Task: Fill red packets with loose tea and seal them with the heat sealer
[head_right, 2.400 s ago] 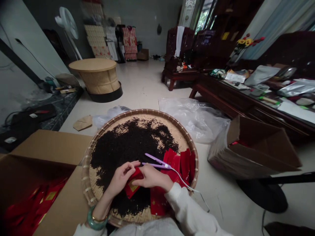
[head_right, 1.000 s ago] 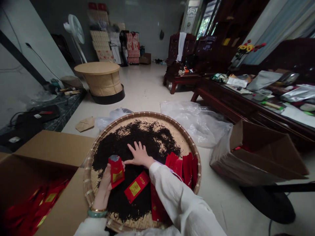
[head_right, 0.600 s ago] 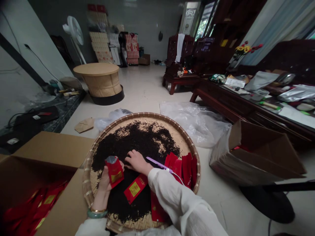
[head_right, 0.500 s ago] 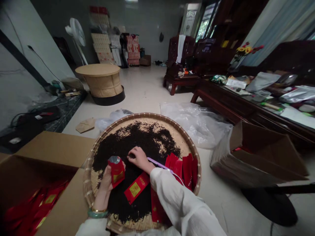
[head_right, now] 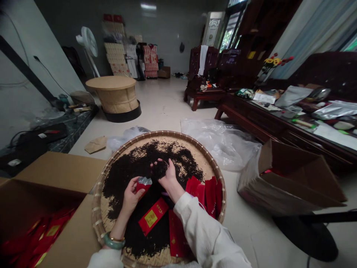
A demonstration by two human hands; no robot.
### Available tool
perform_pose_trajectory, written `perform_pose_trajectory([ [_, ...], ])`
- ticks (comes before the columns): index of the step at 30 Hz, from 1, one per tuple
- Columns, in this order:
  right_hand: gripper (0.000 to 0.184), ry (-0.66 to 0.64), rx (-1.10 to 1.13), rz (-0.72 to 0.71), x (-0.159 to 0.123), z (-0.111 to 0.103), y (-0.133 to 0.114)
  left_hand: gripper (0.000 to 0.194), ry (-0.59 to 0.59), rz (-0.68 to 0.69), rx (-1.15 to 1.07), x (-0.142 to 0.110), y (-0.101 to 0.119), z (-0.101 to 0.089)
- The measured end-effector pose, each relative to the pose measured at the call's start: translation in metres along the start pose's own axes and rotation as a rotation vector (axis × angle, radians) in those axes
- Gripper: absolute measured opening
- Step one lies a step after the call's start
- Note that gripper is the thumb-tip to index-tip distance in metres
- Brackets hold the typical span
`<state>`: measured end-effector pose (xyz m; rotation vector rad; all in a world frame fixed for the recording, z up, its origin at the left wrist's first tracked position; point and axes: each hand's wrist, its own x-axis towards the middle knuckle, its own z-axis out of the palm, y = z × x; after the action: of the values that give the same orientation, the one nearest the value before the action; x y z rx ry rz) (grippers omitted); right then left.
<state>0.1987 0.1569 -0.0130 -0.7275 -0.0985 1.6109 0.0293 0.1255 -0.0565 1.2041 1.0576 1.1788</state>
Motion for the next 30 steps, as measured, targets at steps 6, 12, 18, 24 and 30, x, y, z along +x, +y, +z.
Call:
perform_pose_trajectory([
  [6,0.043,-0.075,-0.150,-0.225,-0.011,0.019,0.002,0.054,0.023,0.109,0.161,0.000,0.003,0.009],
  [12,0.052,-0.141,-0.377,-0.359,-0.032,0.038,0.009,0.056,0.065,0.128,0.176,0.001,0.005,0.013],
  [18,0.067,-0.250,-0.640,-0.466,-0.036,0.039,0.013,0.063,0.082,0.126,0.092,0.001,0.002,0.014],
  [24,0.061,-0.327,-0.658,-0.404,-0.045,0.033,0.008,0.068,0.098,0.109,-0.009,0.004,0.000,0.012],
  [30,0.038,-0.254,-0.922,-0.594,-0.047,0.025,-0.008,0.076,0.107,-0.166,-0.295,0.006,-0.002,0.006],
])
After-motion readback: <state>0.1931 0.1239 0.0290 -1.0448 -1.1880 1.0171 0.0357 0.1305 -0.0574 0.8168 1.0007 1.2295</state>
